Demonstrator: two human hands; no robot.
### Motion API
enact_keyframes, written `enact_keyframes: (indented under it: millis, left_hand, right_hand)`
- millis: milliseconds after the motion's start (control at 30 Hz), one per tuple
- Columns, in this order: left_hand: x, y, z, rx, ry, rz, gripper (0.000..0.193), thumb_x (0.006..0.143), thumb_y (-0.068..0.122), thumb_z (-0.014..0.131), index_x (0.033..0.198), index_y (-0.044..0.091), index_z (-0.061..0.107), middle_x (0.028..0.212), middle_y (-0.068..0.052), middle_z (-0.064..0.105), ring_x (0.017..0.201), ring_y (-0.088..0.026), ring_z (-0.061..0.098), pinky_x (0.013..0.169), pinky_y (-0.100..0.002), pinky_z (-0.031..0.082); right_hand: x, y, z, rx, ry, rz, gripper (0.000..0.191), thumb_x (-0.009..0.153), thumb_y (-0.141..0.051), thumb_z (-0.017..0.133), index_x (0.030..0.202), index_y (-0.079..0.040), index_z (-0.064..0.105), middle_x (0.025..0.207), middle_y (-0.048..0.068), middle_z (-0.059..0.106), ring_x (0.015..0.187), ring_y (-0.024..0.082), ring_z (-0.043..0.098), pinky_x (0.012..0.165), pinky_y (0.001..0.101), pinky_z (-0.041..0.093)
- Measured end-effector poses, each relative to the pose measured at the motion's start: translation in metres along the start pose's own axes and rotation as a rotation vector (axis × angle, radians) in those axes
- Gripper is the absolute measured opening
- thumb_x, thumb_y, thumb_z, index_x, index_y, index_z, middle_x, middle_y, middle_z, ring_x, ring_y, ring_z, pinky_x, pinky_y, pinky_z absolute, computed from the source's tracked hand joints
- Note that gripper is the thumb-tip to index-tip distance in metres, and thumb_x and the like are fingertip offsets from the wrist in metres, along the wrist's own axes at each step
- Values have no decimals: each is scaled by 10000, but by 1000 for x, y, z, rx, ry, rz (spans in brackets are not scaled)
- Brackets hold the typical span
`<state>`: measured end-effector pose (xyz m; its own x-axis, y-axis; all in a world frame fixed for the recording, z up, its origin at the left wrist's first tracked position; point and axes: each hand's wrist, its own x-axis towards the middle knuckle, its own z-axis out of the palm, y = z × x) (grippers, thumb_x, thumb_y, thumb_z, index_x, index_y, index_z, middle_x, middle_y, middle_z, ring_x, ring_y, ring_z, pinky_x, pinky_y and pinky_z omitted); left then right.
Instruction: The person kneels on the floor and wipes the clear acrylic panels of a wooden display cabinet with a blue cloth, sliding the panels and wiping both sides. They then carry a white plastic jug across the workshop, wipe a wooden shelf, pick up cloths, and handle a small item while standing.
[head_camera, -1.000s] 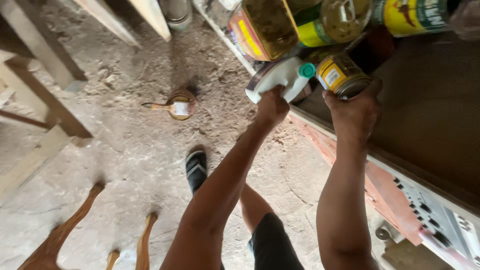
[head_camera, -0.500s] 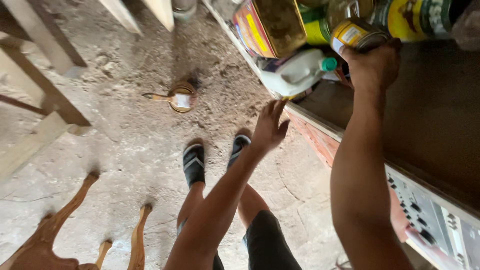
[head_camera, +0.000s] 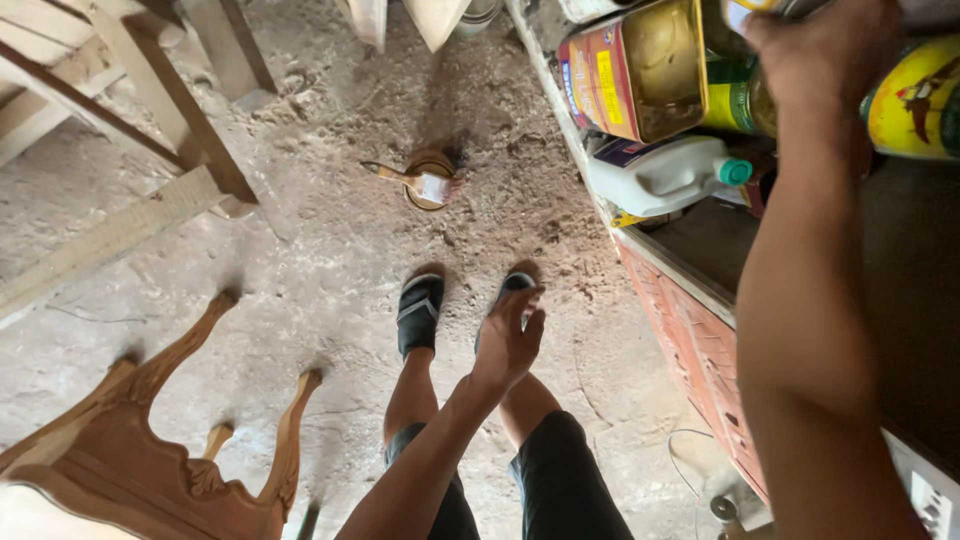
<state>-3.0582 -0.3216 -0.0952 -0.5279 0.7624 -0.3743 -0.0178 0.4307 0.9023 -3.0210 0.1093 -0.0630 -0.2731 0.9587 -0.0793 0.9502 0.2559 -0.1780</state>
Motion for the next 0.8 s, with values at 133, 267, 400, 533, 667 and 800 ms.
enact_keyframes:
  millis: [133, 267, 400, 533, 667, 800]
  left_hand:
    - [17, 11, -7, -133, 102, 77, 302, 930, 2, 617, 1231, 1, 641, 1160, -197, 680, 965, -303, 722, 804, -362, 618]
    - [17, 12, -20, -184, 108, 27, 297, 926, -16, 612, 1221, -12, 636, 1166, -198, 691, 922, -296, 727, 776, -361, 606]
    - [14, -19, -33, -122, 170, -33, 284, 944, 27, 639, 1226, 6, 665, 1078, -190, 726, 963, -305, 744, 809, -380, 615]
    - [7, -59, -46, 35, 105, -160, 288, 937, 112, 642, 1206, 14, 671, 1063, -218, 721, 937, -352, 731, 803, -435, 596]
    - [17, -73, -58, 140, 34, -128, 342, 917, 149, 649, 1223, -3, 670, 1062, -249, 706, 913, -393, 709, 777, -463, 585]
    - [17, -64, -61, 101, 67, -155, 326, 928, 144, 635, 1223, 14, 684, 1044, -231, 715, 906, -376, 729, 766, -447, 606]
  right_hand:
    - [-81, -65, 10, -65, 123, -292, 799, 700, -440, 971, 1243, 27, 618, 1008, 268, 734, 895, 410, 720, 767, 475, 564]
    - [-130, -133, 64, -75, -210, -357, 1131, 716, -512, 943, 1445, 131, 365, 969, 269, 734, 824, 407, 731, 744, 451, 580]
    - [-130, -182, 121, -118, -318, -388, 1057, 668, -463, 963, 1368, 113, 419, 962, 256, 727, 826, 412, 726, 719, 479, 574]
    - [-128, -217, 170, -80, -325, -455, 1031, 661, -444, 984, 1356, 78, 431, 1074, 250, 702, 903, 409, 705, 769, 470, 570]
    - [-128, -224, 191, -149, -391, -357, 1178, 647, -443, 997, 1468, 89, 341, 1137, 273, 655, 1019, 412, 659, 853, 462, 543]
    - [-135, -214, 187, 229, -62, -500, 531, 965, -156, 794, 1413, -64, 525, 1253, 199, 667, 1150, 367, 649, 989, 429, 534]
